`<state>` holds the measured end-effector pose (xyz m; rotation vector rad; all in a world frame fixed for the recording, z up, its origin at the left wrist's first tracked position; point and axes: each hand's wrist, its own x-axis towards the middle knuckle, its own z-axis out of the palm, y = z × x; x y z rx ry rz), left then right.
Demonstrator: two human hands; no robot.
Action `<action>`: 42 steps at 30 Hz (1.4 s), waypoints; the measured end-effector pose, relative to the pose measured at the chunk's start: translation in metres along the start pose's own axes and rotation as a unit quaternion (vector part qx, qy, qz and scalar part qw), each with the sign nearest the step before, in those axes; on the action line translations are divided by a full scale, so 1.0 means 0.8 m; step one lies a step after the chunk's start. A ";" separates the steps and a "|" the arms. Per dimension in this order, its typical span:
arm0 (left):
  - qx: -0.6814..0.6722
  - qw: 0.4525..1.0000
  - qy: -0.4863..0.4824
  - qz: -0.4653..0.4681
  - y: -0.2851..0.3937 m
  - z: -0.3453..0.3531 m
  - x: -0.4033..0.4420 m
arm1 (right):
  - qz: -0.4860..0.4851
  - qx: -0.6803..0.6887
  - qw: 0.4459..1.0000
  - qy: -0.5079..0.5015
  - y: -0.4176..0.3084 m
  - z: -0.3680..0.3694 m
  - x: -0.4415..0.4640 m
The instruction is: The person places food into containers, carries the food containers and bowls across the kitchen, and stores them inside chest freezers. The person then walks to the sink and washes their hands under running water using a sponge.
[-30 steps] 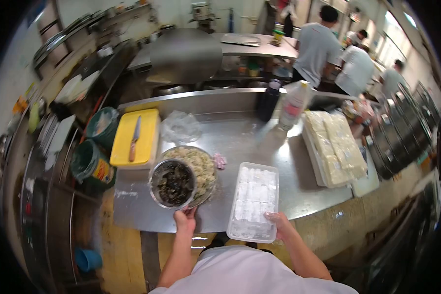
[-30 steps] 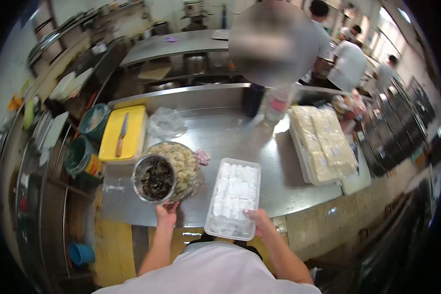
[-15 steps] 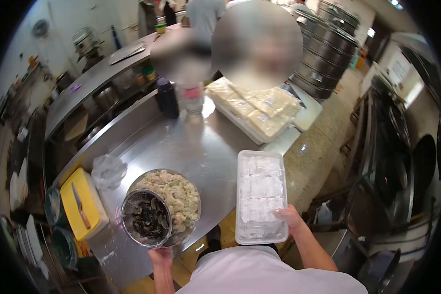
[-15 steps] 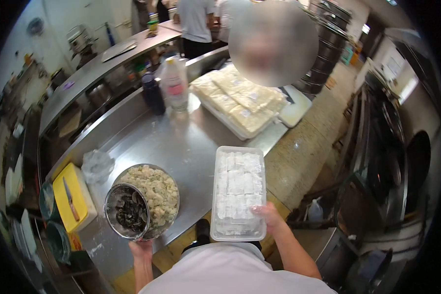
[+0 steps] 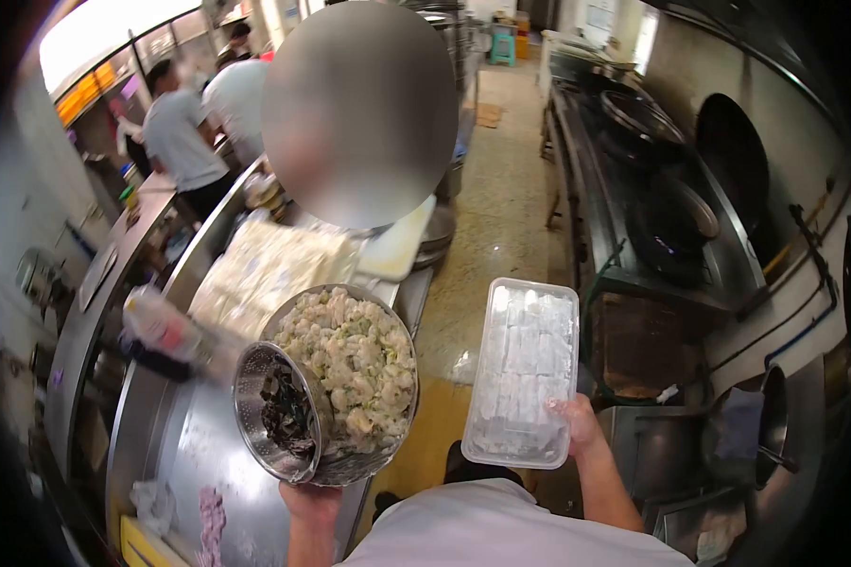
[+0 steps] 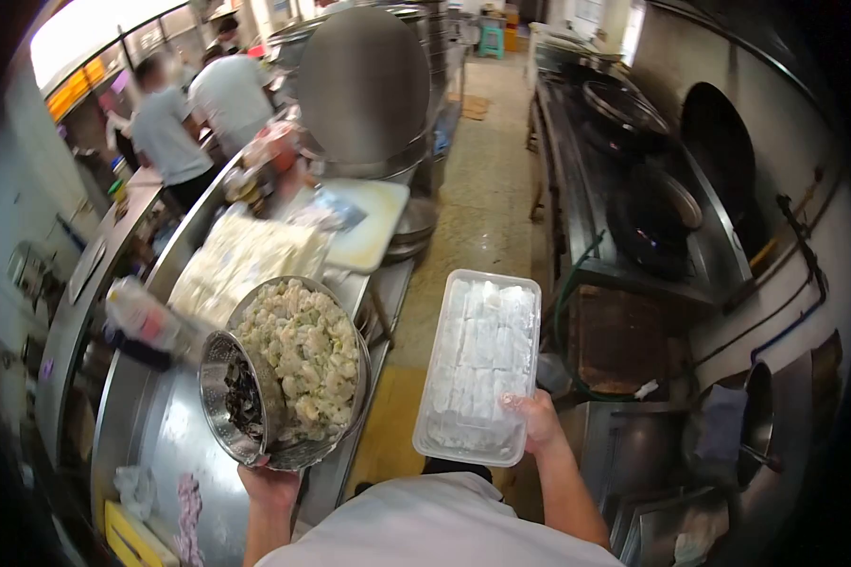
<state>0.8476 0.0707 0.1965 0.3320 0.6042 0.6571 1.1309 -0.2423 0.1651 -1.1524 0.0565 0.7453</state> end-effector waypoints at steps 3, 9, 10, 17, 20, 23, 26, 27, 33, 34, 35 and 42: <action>0.008 0.998 -0.026 -0.052 -0.063 0.057 0.074 | -0.025 0.006 0.999 0.045 -0.038 -0.055 0.036; 0.051 0.994 0.000 -0.101 -0.163 0.213 0.208 | -0.023 0.041 0.995 0.087 -0.160 -0.113 0.142; 0.052 0.993 0.010 -0.107 -0.180 0.221 0.242 | -0.027 0.056 0.994 0.087 -0.172 -0.124 0.168; 0.024 0.984 0.045 -0.169 -0.301 0.354 0.467 | -0.076 0.065 0.986 0.132 -0.269 -0.184 0.372; 0.100 0.976 0.016 -0.192 -0.349 0.403 0.571 | -0.092 0.100 0.983 0.123 -0.334 -0.196 0.448; 0.140 0.969 -0.028 -0.199 -0.406 0.469 0.667 | -0.112 0.087 0.973 0.182 -0.385 -0.231 0.521; 0.160 0.966 -0.037 -0.201 -0.450 0.543 0.770 | -0.130 0.096 0.965 0.206 -0.447 -0.246 0.606; 0.153 0.963 -0.030 -0.222 -0.463 0.569 0.803 | -0.136 0.103 0.965 0.201 -0.468 -0.251 0.640; 0.150 0.958 -0.082 -0.231 -0.545 0.679 0.975 | -0.130 0.109 0.966 0.195 -0.550 -0.284 0.839; 0.152 0.957 -0.087 -0.230 -0.555 0.700 1.010 | -0.124 0.108 0.969 0.183 -0.569 -0.289 0.885; 0.160 0.957 -0.088 -0.225 -0.565 0.718 1.029 | -0.113 0.113 0.973 0.169 -0.580 -0.301 0.922; 0.134 0.968 -0.096 -0.190 -0.622 0.838 1.242 | -0.060 0.108 0.989 0.079 -0.730 -0.306 1.235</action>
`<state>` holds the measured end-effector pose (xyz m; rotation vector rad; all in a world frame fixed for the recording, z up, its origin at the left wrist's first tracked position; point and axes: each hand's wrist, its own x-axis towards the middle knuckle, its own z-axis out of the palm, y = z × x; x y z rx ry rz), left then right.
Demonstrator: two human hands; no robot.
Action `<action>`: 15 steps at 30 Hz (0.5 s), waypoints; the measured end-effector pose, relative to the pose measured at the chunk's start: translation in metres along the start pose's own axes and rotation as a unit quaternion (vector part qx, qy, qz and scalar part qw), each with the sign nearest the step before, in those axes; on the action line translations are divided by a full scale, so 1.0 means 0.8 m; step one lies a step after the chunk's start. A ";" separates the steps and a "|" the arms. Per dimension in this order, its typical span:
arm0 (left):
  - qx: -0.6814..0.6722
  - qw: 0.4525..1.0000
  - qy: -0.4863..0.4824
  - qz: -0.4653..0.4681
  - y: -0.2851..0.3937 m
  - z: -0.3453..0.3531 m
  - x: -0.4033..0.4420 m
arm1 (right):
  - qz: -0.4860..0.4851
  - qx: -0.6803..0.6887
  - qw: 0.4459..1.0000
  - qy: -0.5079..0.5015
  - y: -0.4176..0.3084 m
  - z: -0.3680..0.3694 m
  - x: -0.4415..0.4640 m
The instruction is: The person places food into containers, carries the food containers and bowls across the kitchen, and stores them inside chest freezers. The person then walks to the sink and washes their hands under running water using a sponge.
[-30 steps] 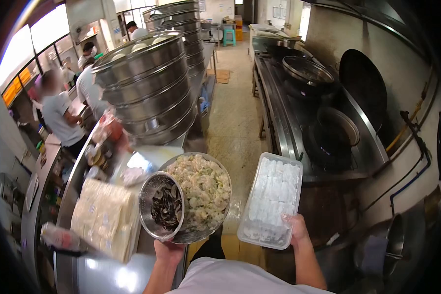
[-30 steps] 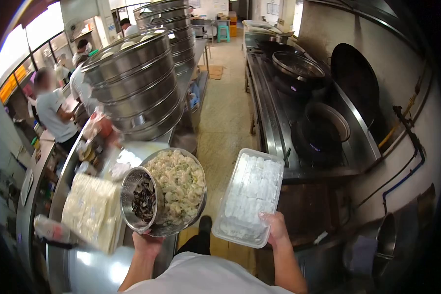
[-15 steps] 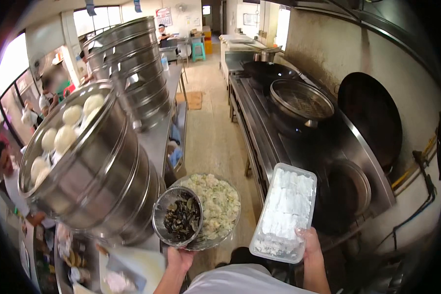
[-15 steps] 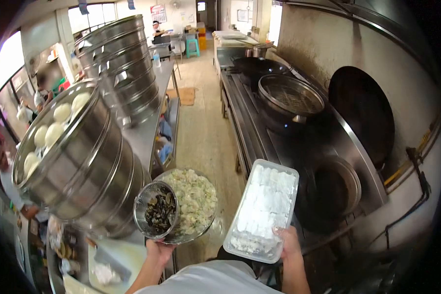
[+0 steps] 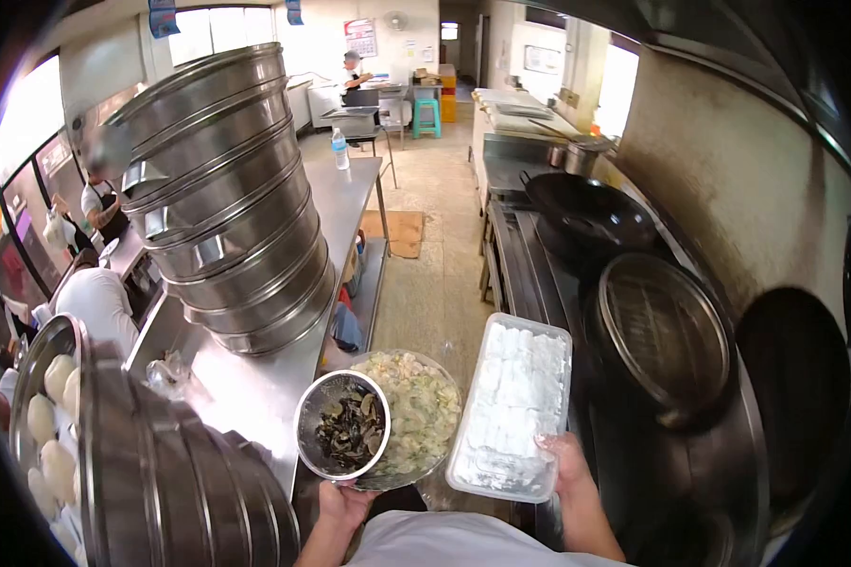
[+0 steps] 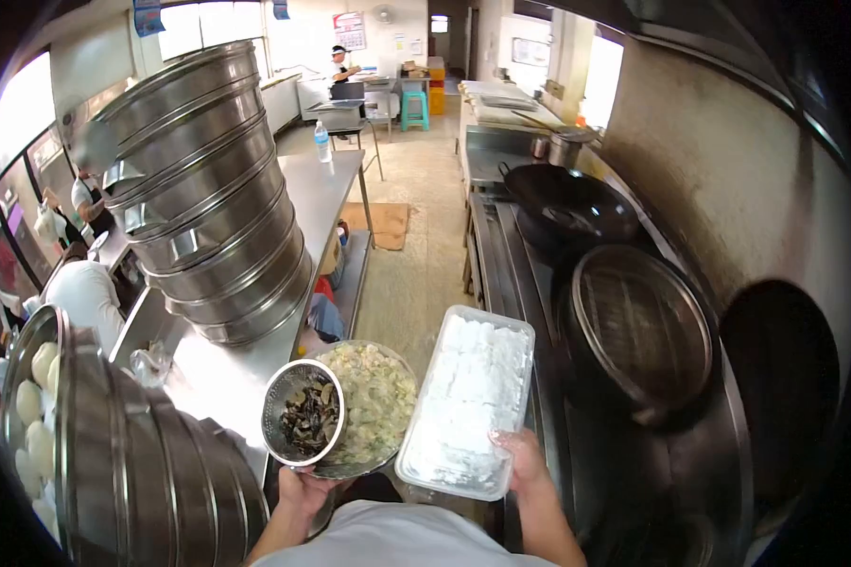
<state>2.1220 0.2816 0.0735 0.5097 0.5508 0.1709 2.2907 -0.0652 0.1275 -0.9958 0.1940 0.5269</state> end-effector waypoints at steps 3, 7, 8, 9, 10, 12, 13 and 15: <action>-0.006 0.998 0.055 0.025 0.023 0.048 0.110 | -0.012 -0.008 1.000 -0.013 -0.040 0.033 0.143; -0.004 0.998 0.048 0.029 0.062 0.098 0.276 | -0.023 -0.008 1.000 -0.019 -0.072 0.044 0.327; 0.000 0.999 0.037 0.035 0.075 0.118 0.328 | -0.033 -0.003 0.999 -0.032 -0.086 0.052 0.380; 0.000 0.999 0.032 0.040 0.087 0.139 0.373 | -0.031 0.006 0.999 -0.027 -0.103 0.063 0.426; -0.015 0.999 0.032 0.025 0.096 0.154 0.422 | -0.023 0.015 0.999 -0.017 -0.123 0.068 0.460; 0.008 0.999 0.034 0.013 0.115 0.172 0.526 | -0.030 0.020 0.999 0.014 -0.160 0.080 0.535; 0.014 0.999 0.027 0.009 0.133 0.203 0.569 | -0.027 0.008 0.999 0.029 -0.181 0.089 0.572; 0.025 0.999 0.026 0.007 0.152 0.226 0.635 | -0.019 -0.007 0.998 0.059 -0.201 0.104 0.618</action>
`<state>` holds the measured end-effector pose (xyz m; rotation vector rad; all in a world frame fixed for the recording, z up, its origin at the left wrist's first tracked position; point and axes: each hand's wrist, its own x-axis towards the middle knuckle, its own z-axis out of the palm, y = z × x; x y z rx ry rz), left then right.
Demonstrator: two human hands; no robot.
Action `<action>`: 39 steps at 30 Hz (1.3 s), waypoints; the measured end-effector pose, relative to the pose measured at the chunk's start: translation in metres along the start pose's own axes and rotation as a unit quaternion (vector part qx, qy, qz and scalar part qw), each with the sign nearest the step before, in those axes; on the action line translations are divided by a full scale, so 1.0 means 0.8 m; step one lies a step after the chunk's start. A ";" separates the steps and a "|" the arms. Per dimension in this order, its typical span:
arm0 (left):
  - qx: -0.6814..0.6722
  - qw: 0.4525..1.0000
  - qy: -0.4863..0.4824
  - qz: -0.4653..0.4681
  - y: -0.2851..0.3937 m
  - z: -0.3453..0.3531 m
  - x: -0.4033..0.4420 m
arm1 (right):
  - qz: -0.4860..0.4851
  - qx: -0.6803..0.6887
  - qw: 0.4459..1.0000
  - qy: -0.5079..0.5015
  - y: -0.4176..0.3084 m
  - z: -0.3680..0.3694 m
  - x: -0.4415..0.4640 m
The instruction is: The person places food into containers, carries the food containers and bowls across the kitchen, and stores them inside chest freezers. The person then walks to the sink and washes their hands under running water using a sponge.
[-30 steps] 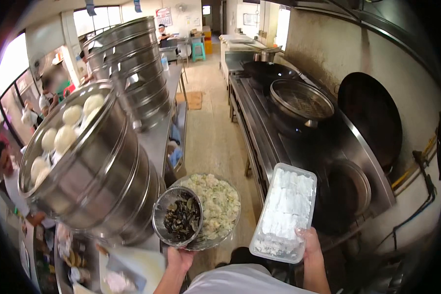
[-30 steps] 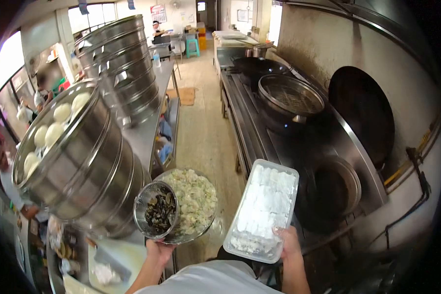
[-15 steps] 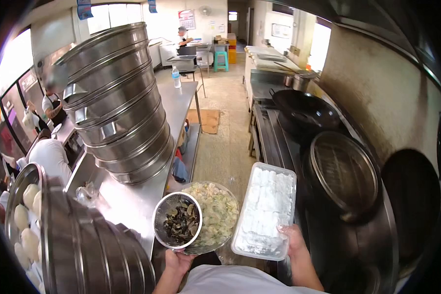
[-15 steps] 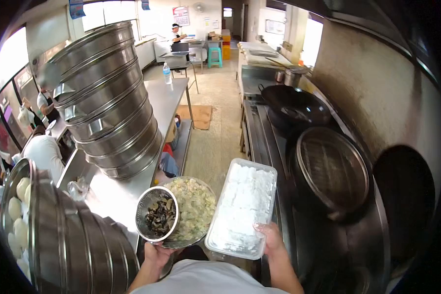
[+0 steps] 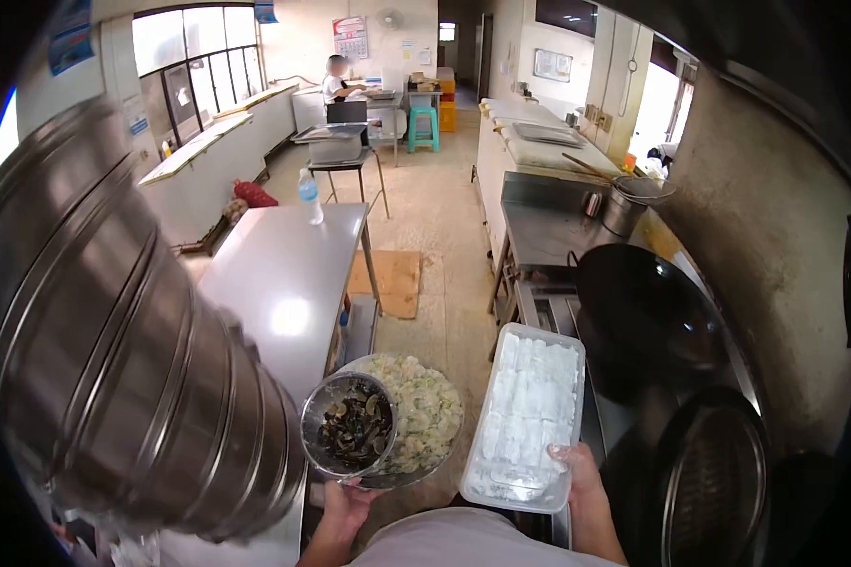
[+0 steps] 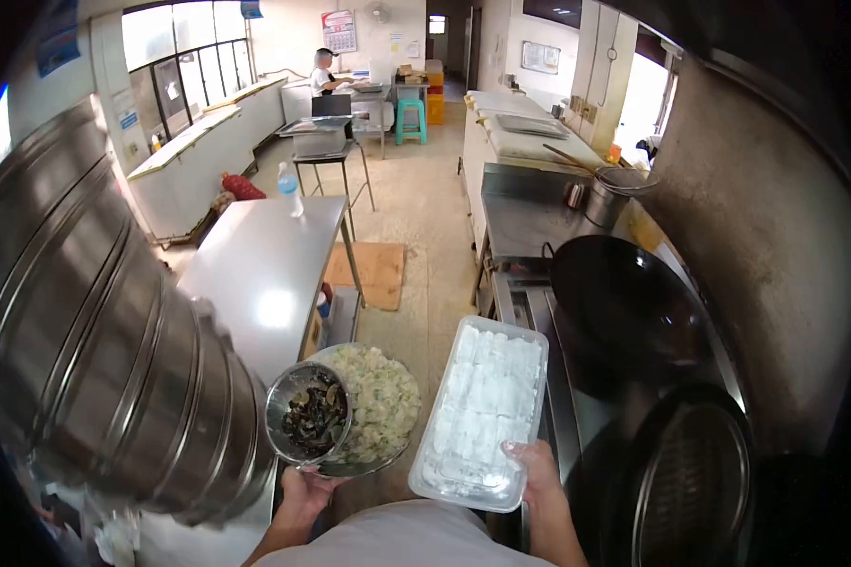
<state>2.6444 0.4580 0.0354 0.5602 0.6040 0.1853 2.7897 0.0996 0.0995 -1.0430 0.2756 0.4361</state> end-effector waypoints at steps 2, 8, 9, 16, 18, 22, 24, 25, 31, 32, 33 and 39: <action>0.004 1.000 0.014 0.000 0.024 0.033 0.088 | 0.007 0.009 1.000 0.011 -0.018 0.013 0.082; -0.040 0.999 0.012 0.005 0.081 0.123 0.381 | -0.007 -0.007 1.000 -0.002 -0.077 0.082 0.376; -0.042 0.999 0.028 0.000 0.096 0.145 0.425 | -0.008 -0.007 1.000 -0.006 -0.093 0.101 0.429; -0.067 0.996 0.050 0.021 0.188 0.296 0.662 | 0.005 -0.041 0.998 -0.043 -0.206 0.227 0.746; -0.067 0.997 0.045 0.020 0.213 0.329 0.751 | 0.005 -0.041 0.998 -0.045 -0.236 0.259 0.844; -0.080 0.996 0.031 0.019 0.257 0.397 0.925 | -0.011 -0.044 0.999 -0.028 -0.269 0.294 1.018; -0.077 0.996 0.019 0.039 0.279 0.432 1.036 | -0.029 -0.059 0.998 -0.011 -0.299 0.326 1.118; -0.044 0.999 0.004 0.018 0.298 0.451 1.080 | -0.030 -0.067 0.997 0.003 -0.305 0.337 1.156; -0.024 1.000 -0.001 0.007 0.368 0.545 1.325 | -0.017 -0.083 0.996 0.012 -0.388 0.411 1.357; -0.025 1.000 -0.010 0.013 0.376 0.558 1.367 | -0.009 -0.097 0.995 0.001 -0.398 0.408 1.399; -0.028 0.999 -0.018 0.019 0.384 0.571 1.413 | -0.025 -0.092 0.995 -0.006 -0.403 0.401 1.446; -0.024 0.996 -0.009 0.082 0.412 0.665 1.677 | -0.030 -0.104 0.994 -0.003 -0.470 0.456 1.744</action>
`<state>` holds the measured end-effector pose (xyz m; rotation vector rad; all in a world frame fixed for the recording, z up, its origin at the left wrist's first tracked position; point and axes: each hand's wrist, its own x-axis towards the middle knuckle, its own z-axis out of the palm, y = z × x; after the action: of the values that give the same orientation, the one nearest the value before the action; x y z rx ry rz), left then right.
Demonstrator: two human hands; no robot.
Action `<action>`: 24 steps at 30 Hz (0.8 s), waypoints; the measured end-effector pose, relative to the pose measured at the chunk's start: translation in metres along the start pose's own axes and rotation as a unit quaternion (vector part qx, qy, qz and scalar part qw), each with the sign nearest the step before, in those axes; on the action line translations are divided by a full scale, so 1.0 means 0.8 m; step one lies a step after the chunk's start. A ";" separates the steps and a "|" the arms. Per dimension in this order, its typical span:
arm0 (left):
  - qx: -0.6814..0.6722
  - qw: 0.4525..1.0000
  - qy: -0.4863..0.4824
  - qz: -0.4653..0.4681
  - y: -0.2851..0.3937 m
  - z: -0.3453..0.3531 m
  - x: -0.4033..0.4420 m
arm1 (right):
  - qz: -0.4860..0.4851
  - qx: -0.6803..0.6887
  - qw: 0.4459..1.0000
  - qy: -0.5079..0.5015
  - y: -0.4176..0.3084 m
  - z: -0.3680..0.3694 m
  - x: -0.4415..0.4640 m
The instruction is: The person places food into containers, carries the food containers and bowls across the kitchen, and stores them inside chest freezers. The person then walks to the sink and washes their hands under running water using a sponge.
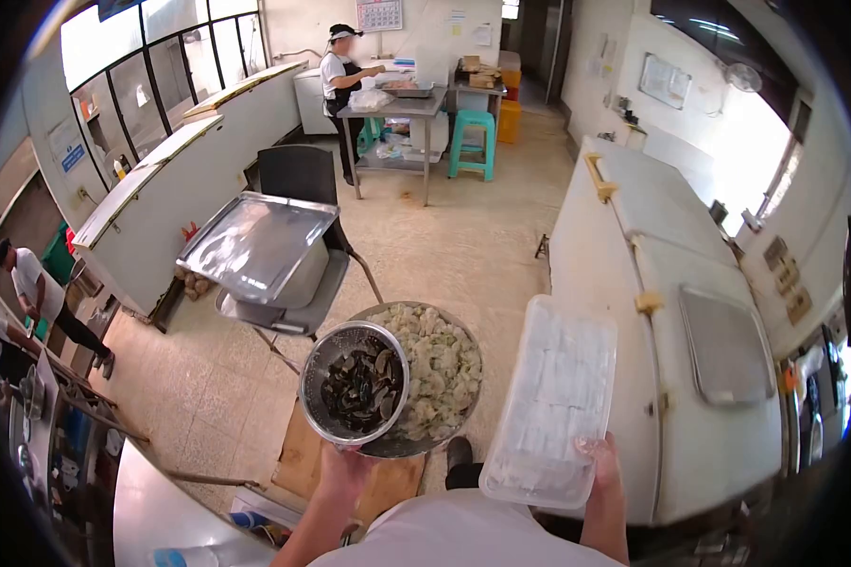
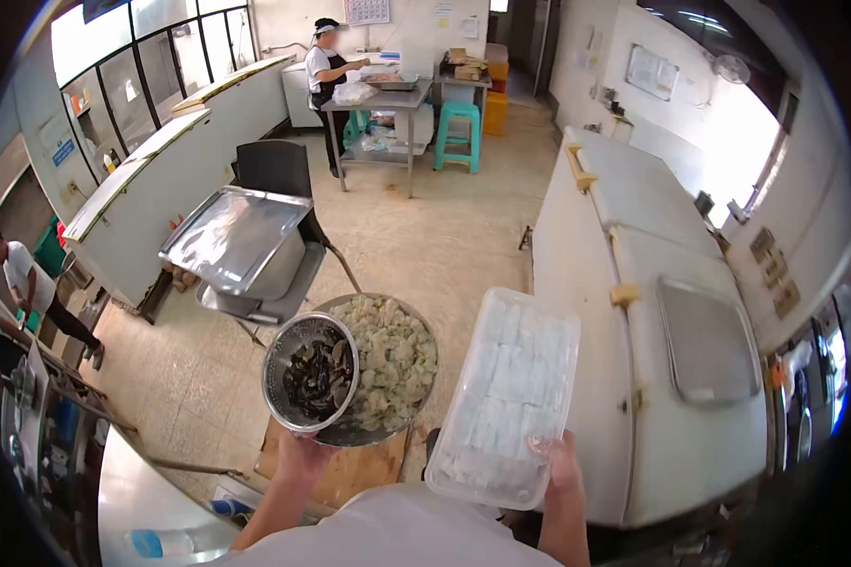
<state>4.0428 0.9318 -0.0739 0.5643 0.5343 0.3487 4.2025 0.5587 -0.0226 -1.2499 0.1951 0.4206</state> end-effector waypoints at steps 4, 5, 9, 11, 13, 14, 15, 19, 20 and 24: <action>-0.080 0.996 0.047 -0.010 0.015 0.080 0.129 | -0.002 -0.087 0.995 0.041 -0.078 0.050 0.173; -0.067 0.997 0.034 -0.006 0.018 0.106 0.162 | 0.005 -0.078 0.996 0.040 -0.096 0.062 0.221; -0.085 0.995 0.045 -0.019 0.038 0.167 0.297 | 0.001 -0.083 0.996 0.028 -0.152 0.122 0.396; -0.104 0.994 0.039 -0.017 0.045 0.176 0.384 | -0.011 -0.122 0.992 0.021 -0.174 0.156 0.482; -0.110 0.994 0.030 -0.007 0.051 0.177 0.473 | -0.019 -0.177 0.984 0.016 -0.193 0.193 0.564; -0.139 0.989 0.045 -0.009 0.054 0.176 0.521 | -0.016 -0.169 0.986 0.000 -0.200 0.213 0.601; -0.124 0.992 0.025 0.003 0.067 0.186 0.577 | -0.020 -0.162 0.986 -0.021 -0.212 0.237 0.644; -0.118 0.993 0.020 0.009 0.115 0.210 0.711 | 0.015 -0.121 0.992 -0.025 -0.242 0.336 0.776; -0.121 0.992 0.027 0.017 0.131 0.221 0.746 | 0.027 -0.116 0.992 -0.043 -0.251 0.359 0.818; -0.125 0.989 0.050 0.064 0.172 0.207 0.829 | 0.040 -0.149 0.987 -0.037 -0.255 0.453 0.914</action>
<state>4.6494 1.2711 -0.1265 0.3403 0.5427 0.5607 4.9199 0.9979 -0.0003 -1.5196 0.1217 0.5814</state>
